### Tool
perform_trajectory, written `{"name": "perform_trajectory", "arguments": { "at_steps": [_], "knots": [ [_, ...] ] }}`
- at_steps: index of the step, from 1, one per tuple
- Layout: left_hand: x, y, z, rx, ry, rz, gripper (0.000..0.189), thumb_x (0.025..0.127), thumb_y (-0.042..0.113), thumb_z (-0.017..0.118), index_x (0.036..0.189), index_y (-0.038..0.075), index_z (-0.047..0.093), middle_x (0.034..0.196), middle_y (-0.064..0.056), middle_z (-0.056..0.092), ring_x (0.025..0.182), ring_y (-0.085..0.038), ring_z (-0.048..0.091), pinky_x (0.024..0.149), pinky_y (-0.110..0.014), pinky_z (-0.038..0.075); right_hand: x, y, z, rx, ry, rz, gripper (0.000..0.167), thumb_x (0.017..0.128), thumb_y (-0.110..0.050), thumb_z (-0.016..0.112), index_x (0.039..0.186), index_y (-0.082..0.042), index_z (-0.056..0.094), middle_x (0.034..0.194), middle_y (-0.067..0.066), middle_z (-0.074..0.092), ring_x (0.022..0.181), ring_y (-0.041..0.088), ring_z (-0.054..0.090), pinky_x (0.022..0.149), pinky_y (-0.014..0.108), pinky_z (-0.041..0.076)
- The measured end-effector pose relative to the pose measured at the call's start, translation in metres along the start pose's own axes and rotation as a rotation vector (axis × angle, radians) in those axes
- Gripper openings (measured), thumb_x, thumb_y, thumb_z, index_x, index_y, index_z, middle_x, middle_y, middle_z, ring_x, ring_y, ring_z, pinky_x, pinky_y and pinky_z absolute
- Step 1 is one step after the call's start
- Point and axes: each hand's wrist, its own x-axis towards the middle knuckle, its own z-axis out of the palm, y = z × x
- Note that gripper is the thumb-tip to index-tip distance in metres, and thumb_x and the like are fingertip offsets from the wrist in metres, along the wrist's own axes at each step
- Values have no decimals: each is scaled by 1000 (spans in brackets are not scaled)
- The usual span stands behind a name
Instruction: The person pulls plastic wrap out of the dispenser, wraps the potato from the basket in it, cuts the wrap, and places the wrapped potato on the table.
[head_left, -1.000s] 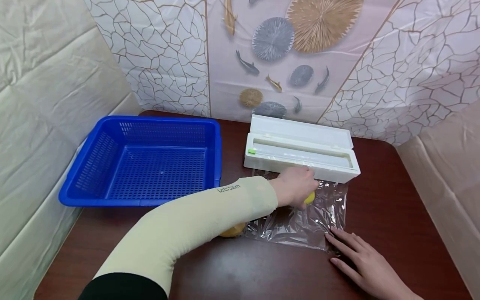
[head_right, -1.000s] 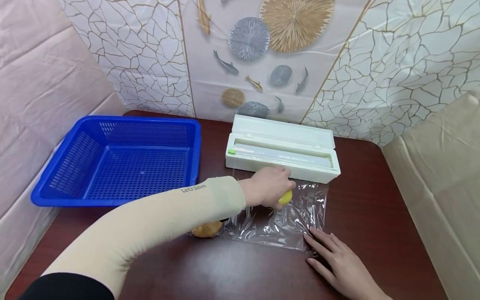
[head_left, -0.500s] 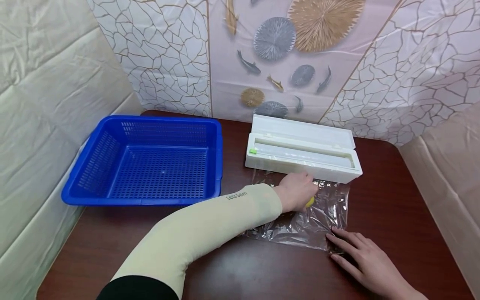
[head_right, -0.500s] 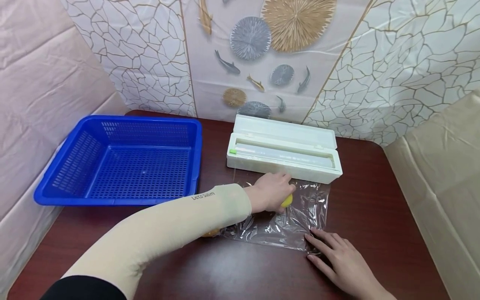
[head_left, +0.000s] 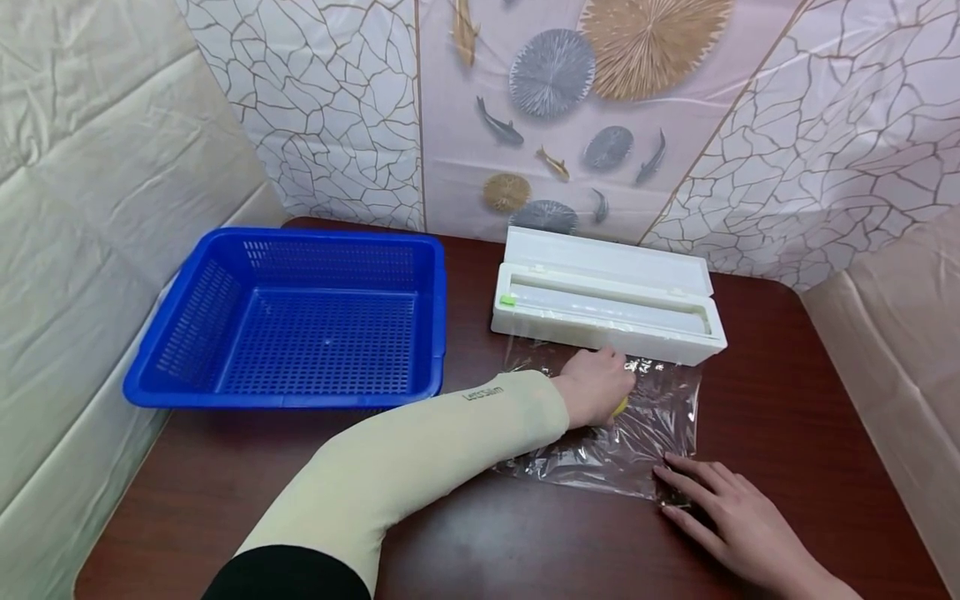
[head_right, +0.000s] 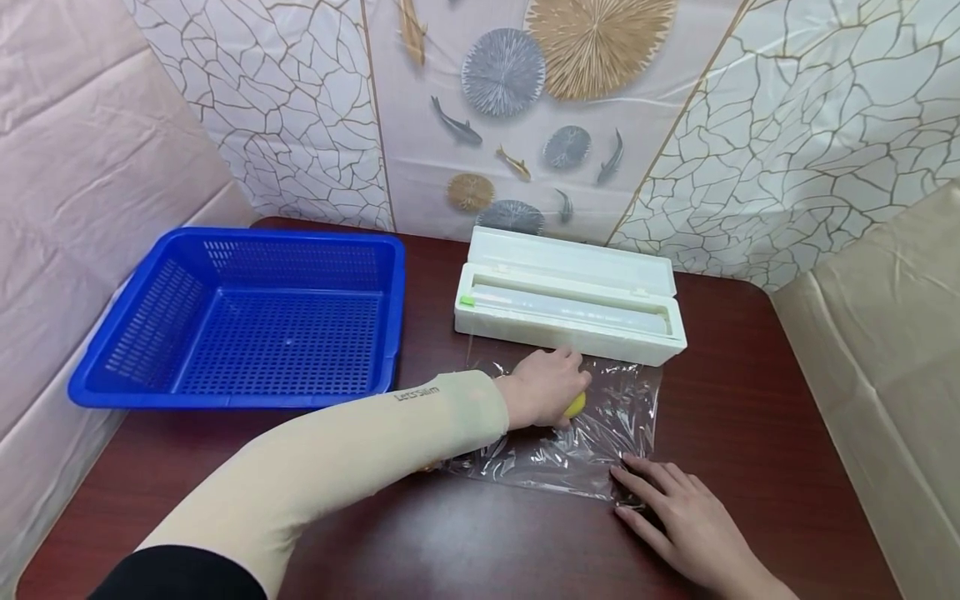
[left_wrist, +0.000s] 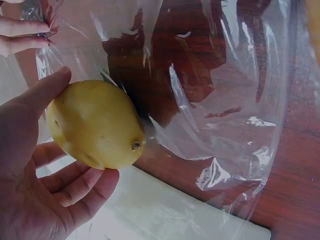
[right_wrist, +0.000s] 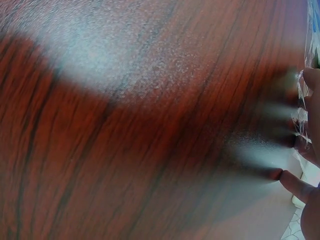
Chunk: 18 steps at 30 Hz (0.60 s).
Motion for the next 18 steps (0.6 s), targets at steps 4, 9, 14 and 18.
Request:
{"name": "perform_trajectory", "arguments": {
  "at_steps": [4, 9, 14, 18],
  "knots": [
    [0, 0, 0, 1, -6, -8, 64, 90, 67, 76, 142, 30, 65, 136, 4, 61, 123, -11, 55, 91, -28, 58, 0, 1, -1, 1, 5, -11, 58, 85, -32, 88, 140, -24, 71, 141, 0, 66, 117, 17, 61, 91, 38, 43],
    [-1, -1, -1, -2, -14, -15, 79, 87, 76, 71, 148, 27, 59, 136, 4, 59, 124, -11, 56, 92, -28, 58, 2, 3, -2, -1, 7, -21, 57, 86, -32, 87, 140, -24, 72, 140, 0, 66, 116, 17, 62, 91, 39, 43],
    [-9, -4, -4, -17, -12, -11, 82, 89, 76, 69, 152, 25, 55, 139, 3, 58, 125, -11, 55, 94, -29, 57, 3, 3, -2, -3, 10, -22, 56, 86, -33, 87, 139, -24, 72, 136, -2, 67, 114, 17, 63, 91, 40, 44],
    [-26, -10, -8, -7, 24, -4, 76, 94, 67, 71, 154, 24, 53, 141, 3, 58, 126, -13, 55, 95, -30, 56, 4, 2, -3, -2, 7, -23, 56, 86, -32, 87, 139, -24, 72, 136, -2, 67, 114, 17, 63, 92, 40, 44]
  ]
}}
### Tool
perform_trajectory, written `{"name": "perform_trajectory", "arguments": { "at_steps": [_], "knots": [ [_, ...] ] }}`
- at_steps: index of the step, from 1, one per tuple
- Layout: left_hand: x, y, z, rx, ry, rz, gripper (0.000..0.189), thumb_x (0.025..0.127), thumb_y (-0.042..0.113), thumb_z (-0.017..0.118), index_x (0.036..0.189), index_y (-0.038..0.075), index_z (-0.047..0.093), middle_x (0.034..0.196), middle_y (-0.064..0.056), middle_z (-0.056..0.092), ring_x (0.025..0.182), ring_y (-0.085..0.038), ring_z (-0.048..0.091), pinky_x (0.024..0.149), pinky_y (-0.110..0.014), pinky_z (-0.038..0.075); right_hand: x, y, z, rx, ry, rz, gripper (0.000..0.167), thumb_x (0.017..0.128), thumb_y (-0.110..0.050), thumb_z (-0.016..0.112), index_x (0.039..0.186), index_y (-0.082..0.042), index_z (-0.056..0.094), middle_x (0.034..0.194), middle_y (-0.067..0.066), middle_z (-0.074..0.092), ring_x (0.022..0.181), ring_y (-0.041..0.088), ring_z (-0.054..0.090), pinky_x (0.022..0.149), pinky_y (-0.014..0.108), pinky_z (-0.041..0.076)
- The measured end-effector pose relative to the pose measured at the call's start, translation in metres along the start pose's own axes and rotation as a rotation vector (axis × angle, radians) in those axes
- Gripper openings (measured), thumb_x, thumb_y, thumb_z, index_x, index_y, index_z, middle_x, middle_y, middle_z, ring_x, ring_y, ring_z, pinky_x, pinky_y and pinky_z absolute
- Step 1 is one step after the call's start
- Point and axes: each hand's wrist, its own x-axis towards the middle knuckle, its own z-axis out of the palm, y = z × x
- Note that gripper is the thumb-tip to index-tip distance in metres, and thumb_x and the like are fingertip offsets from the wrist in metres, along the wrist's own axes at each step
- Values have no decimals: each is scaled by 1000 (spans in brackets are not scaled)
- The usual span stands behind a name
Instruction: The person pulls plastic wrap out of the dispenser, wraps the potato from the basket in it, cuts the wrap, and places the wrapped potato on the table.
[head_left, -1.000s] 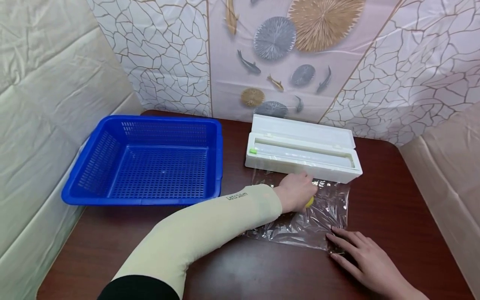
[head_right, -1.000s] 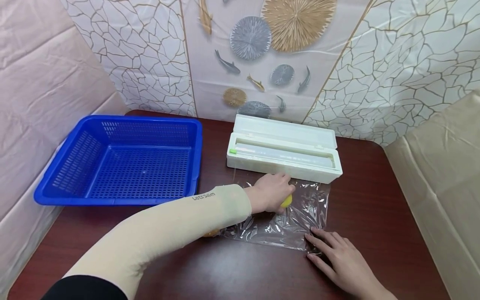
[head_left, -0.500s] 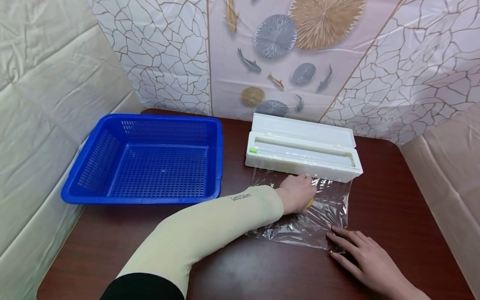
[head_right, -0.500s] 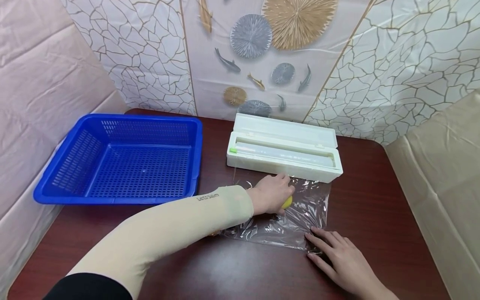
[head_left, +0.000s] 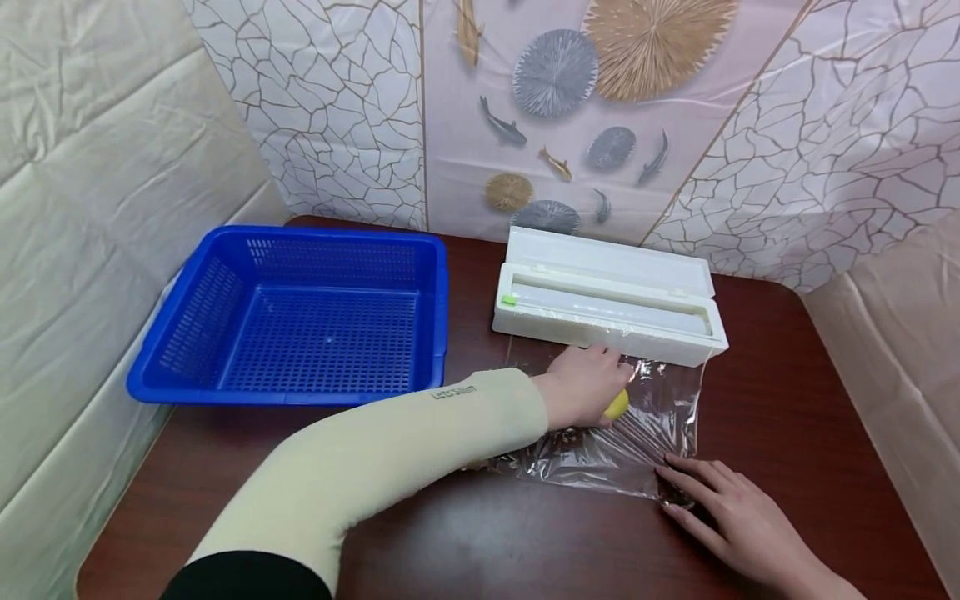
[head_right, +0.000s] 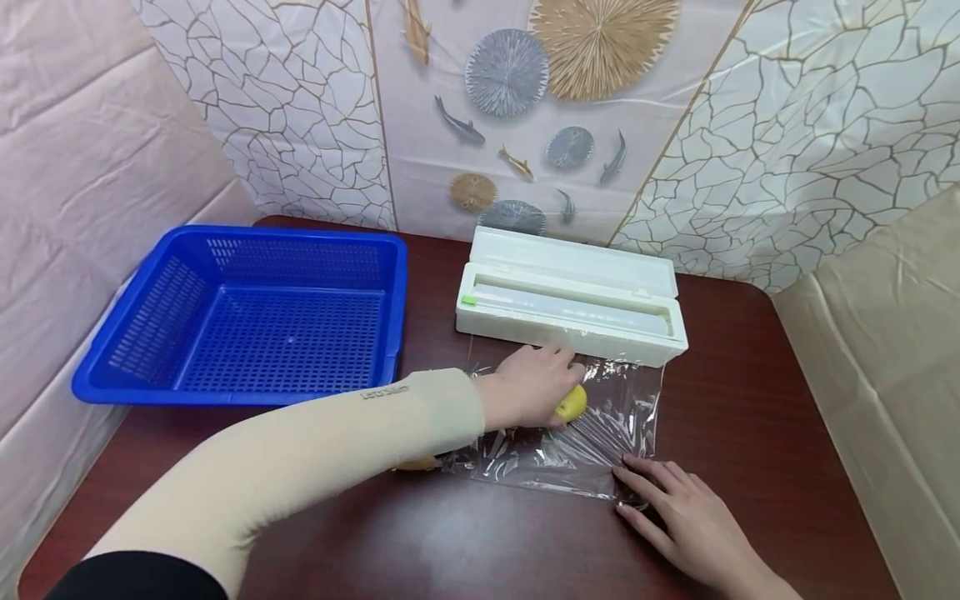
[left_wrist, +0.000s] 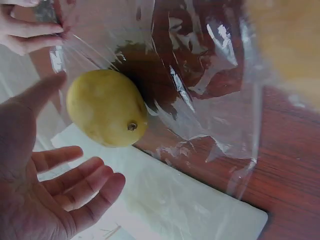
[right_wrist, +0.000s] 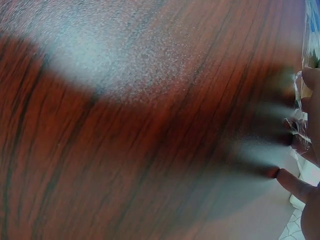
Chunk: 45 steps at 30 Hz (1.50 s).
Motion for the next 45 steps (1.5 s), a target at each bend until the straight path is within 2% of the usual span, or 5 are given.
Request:
{"name": "perform_trajectory", "arguments": {
  "at_steps": [6, 15, 24, 32, 45],
  "knots": [
    [-42, 2, 6, 85, 39, 60, 55, 101, 47, 70, 150, 24, 57, 137, 3, 61, 119, -14, 59, 88, -28, 55, 0, 1, -2, -5, 5, -4, 55, 86, -33, 87, 137, -23, 73, 135, -2, 67, 114, 18, 63, 91, 40, 44],
    [-90, 16, 28, 252, 46, 104, 20, 107, 30, 60, 113, 36, 78, 108, 12, 73, 94, -8, 67, 82, -29, 54, 2, 4, -2, 8, 23, -27, 53, 85, -32, 87, 135, -20, 74, 132, -1, 68, 114, 19, 63, 91, 39, 44],
    [-100, 27, 47, 323, 20, 137, 19, 106, 35, 62, 106, 43, 80, 98, 19, 76, 82, -3, 68, 81, -30, 54, 2, 8, 0, 14, 29, -30, 52, 89, -36, 85, 137, -22, 72, 135, 1, 67, 113, 20, 64, 93, 38, 44],
    [-105, 29, 54, 315, 64, 144, 21, 105, 34, 65, 96, 45, 80, 89, 22, 73, 72, 1, 63, 61, -26, 53, 4, 14, 3, 27, 108, -61, 64, 112, -60, 33, 139, -17, 71, 130, 4, 70, 104, 25, 71, 91, 34, 49],
    [-105, 25, 56, 299, 89, 149, 21, 102, 33, 67, 93, 46, 80, 89, 23, 74, 70, 0, 63, 58, -26, 47, 6, 18, 2, 19, 163, -95, 58, 113, -57, 36, 120, -14, 74, 124, 3, 73, 93, 23, 74, 78, 39, 53]
  ]
}}
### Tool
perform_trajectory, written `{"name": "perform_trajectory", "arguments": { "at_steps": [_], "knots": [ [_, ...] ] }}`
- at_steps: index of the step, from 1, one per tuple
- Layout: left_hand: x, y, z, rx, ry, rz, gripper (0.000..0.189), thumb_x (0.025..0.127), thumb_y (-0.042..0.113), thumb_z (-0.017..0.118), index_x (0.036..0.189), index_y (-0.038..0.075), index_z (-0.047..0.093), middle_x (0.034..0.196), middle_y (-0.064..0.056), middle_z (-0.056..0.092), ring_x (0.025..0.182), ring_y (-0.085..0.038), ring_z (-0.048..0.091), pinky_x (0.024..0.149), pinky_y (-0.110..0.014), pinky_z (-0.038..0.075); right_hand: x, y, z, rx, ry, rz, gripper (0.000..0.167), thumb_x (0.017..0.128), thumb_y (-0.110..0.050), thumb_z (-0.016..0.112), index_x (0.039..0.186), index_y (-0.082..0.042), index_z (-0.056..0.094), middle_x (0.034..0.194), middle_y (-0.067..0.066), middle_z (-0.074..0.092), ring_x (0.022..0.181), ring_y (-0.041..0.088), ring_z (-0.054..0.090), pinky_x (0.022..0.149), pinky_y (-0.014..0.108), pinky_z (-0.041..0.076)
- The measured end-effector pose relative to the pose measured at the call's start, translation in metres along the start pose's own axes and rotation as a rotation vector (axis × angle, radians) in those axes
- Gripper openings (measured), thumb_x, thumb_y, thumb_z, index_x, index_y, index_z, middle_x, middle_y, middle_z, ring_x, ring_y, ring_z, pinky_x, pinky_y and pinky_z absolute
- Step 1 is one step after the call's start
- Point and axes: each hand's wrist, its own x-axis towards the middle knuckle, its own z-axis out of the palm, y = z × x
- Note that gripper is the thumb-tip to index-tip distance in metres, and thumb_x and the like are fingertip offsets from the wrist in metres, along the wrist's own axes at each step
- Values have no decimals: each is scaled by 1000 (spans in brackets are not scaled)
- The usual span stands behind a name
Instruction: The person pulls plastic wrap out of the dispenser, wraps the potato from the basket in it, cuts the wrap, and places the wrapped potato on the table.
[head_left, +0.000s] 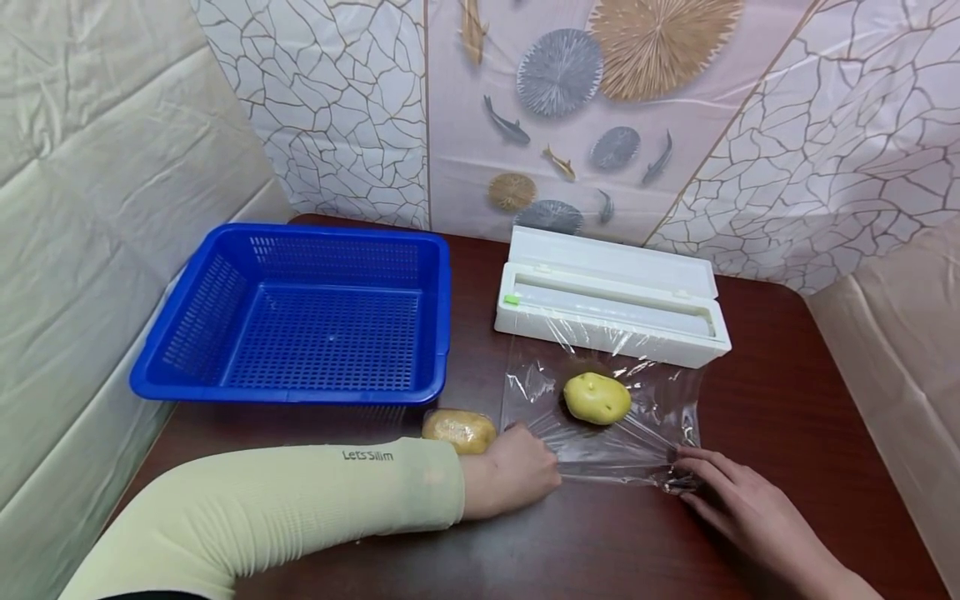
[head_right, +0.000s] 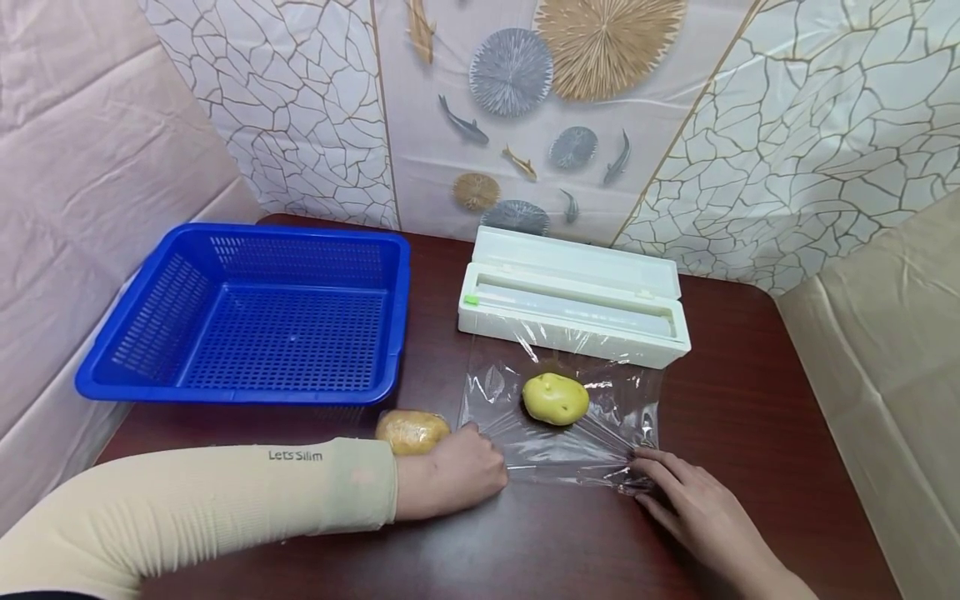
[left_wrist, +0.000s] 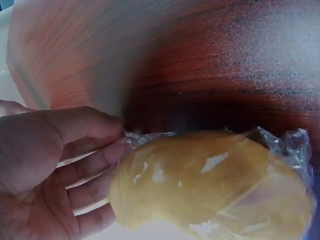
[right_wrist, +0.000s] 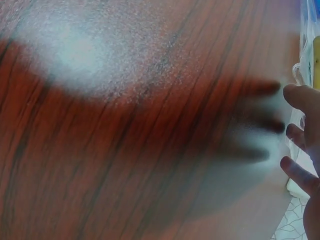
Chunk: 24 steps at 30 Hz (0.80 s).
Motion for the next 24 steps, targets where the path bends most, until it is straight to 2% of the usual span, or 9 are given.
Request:
{"name": "perform_trajectory", "arguments": {
  "at_steps": [4, 8, 11, 13, 14, 16, 19, 21, 24],
  "knots": [
    [-1, -6, -5, -12, 16, -6, 22, 102, 30, 68, 92, 44, 80, 88, 22, 73, 69, 0, 64, 57, -25, 51, 2, 0, -2, 33, 2, 3, 55, 114, -54, 38, 113, -14, 76, 119, 0, 74, 98, 19, 72, 91, 26, 49],
    [0, -20, -17, -83, -3, -12, 23, 103, 24, 67, 93, 39, 81, 90, 19, 75, 71, -2, 67, 60, -24, 56, 5, 1, -6, 106, 7, 29, 48, 114, -49, 43, 108, -17, 78, 112, -6, 75, 101, 9, 70, 102, 10, 39],
    [1, -34, -27, -187, -42, -20, 22, 104, 19, 65, 97, 33, 81, 95, 14, 77, 77, -7, 70, 64, -27, 59, 7, 1, -10, 153, 18, 63, 27, 111, -37, 58, 108, -18, 78, 110, -8, 75, 103, 1, 67, 103, 6, 38],
    [4, -46, -33, -254, -61, -29, 23, 104, 16, 63, 101, 29, 82, 100, 10, 78, 82, -11, 73, 67, -30, 62, 10, 2, -14, 185, 28, 100, 11, 104, -23, 70, 109, -18, 78, 109, -8, 75, 105, -4, 65, 102, 6, 39],
    [5, -52, -35, -284, -70, -32, 23, 105, 14, 62, 102, 27, 81, 102, 8, 78, 84, -13, 73, 68, -32, 62, 11, 2, -15, 198, 39, 116, 11, 99, -15, 74, 110, -17, 78, 108, -9, 75, 105, -5, 65, 101, 6, 39],
    [7, -64, -39, -343, -81, -38, 24, 106, 12, 60, 106, 25, 80, 106, 5, 78, 90, -15, 74, 72, -35, 63, 15, 3, -19, 225, 59, 153, 27, 89, 1, 80, 110, -16, 78, 106, -9, 75, 105, -8, 65, 99, 5, 40],
    [10, -82, -42, -456, -88, -45, 23, 105, 7, 59, 101, 21, 76, 99, 4, 76, 86, -14, 70, 73, -33, 60, 22, 6, -23, 257, 85, 210, 42, 79, 13, 82, 109, -16, 78, 102, -9, 77, 104, -13, 63, 97, 4, 39],
    [12, -92, -43, -545, -85, -48, 23, 103, 5, 60, 89, 20, 71, 87, 5, 69, 77, -12, 63, 67, -31, 56, 26, 9, -25, 263, 96, 241, 44, 76, 16, 82, 106, -16, 79, 99, -9, 77, 103, -17, 61, 94, 3, 39],
    [16, -105, -41, -654, -73, -46, 31, 97, 1, 62, 74, 21, 58, 73, 7, 56, 67, -10, 52, 59, -28, 45, 32, 15, -27, 275, 107, 286, 40, 79, 16, 81, 103, -15, 79, 96, -10, 77, 100, -19, 60, 90, 4, 41]
  ]
}}
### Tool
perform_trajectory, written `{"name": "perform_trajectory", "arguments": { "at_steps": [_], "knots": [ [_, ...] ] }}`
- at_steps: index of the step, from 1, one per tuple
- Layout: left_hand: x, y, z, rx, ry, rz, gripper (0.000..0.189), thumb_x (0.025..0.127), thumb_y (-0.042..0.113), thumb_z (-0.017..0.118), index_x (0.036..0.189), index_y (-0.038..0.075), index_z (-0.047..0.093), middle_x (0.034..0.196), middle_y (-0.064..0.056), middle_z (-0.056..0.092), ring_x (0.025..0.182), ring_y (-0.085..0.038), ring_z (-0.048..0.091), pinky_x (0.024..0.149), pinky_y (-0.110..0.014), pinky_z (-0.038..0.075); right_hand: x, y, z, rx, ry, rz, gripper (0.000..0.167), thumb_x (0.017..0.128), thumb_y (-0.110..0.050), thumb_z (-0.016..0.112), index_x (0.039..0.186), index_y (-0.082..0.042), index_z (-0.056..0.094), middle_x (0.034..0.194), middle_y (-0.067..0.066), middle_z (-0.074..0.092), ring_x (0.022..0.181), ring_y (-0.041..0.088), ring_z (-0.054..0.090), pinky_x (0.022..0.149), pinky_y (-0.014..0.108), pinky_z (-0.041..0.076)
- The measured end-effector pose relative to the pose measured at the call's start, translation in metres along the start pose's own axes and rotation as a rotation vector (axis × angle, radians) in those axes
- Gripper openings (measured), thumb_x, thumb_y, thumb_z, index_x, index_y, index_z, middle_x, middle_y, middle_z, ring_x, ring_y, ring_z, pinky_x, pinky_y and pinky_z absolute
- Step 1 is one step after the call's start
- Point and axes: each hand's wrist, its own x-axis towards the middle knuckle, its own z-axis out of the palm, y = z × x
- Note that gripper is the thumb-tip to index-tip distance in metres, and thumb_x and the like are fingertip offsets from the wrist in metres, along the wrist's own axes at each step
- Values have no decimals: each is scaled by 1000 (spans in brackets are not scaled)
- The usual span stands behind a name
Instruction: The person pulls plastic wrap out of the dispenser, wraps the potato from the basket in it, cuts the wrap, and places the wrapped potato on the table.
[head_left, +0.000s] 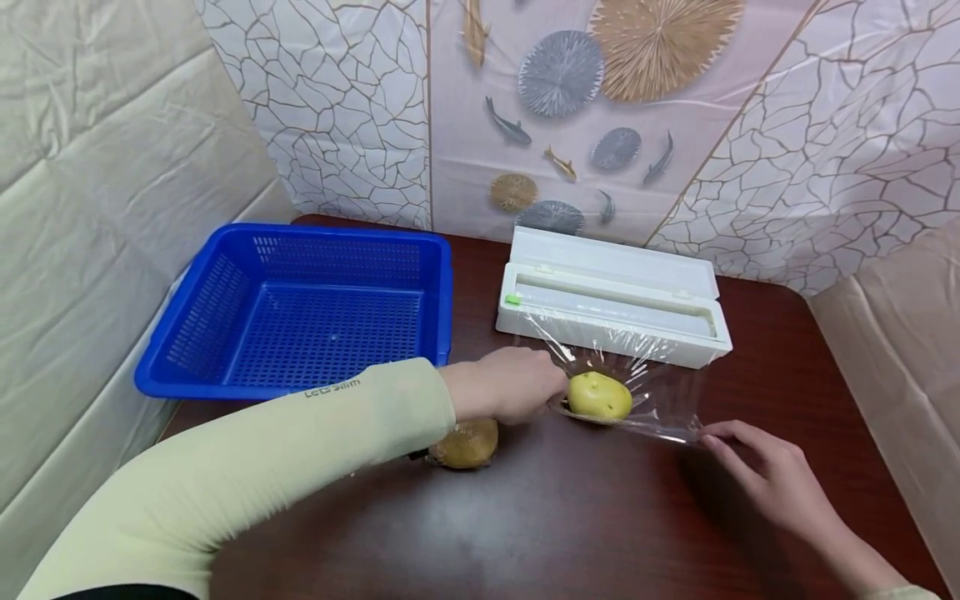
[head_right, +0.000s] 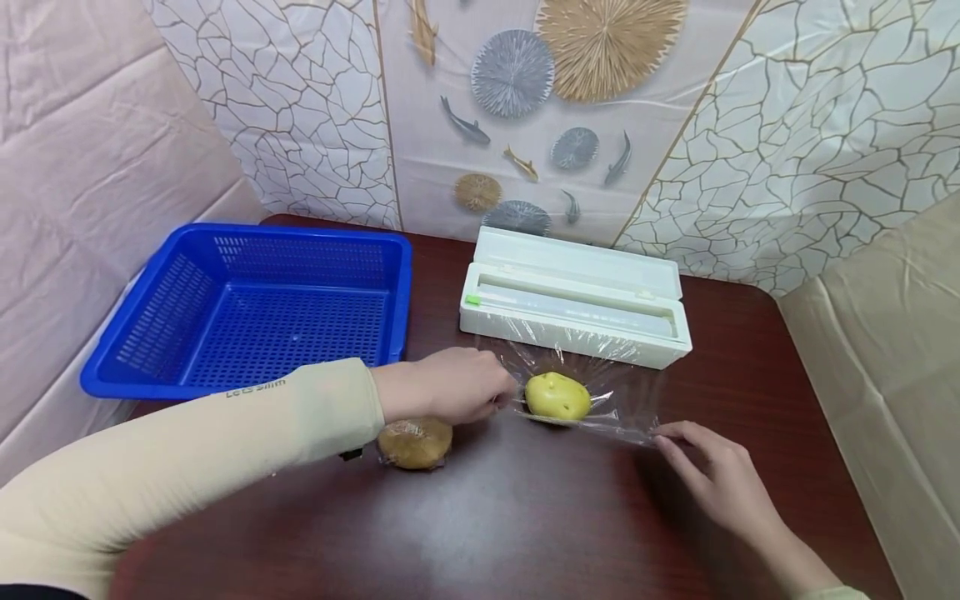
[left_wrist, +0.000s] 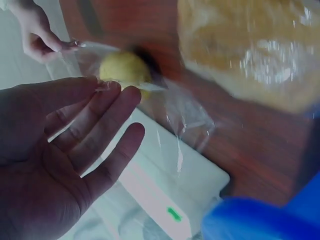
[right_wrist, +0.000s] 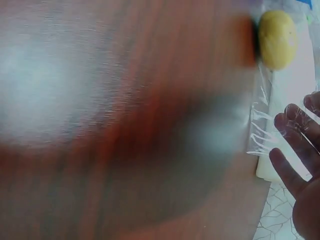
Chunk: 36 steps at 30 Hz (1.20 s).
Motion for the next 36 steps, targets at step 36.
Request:
{"name": "perform_trajectory", "arguments": {
  "at_steps": [36],
  "knots": [
    [42, -62, -34, -60, -146, -187, 29, 91, 38, 87, 94, 13, 72, 93, 2, 69, 89, -15, 63, 83, -31, 54, 61, 45, 15, 51, -173, 221, 8, 102, -7, 72, 106, -9, 78, 78, -6, 68, 72, 0, 56, 67, 15, 41]
  ]
}}
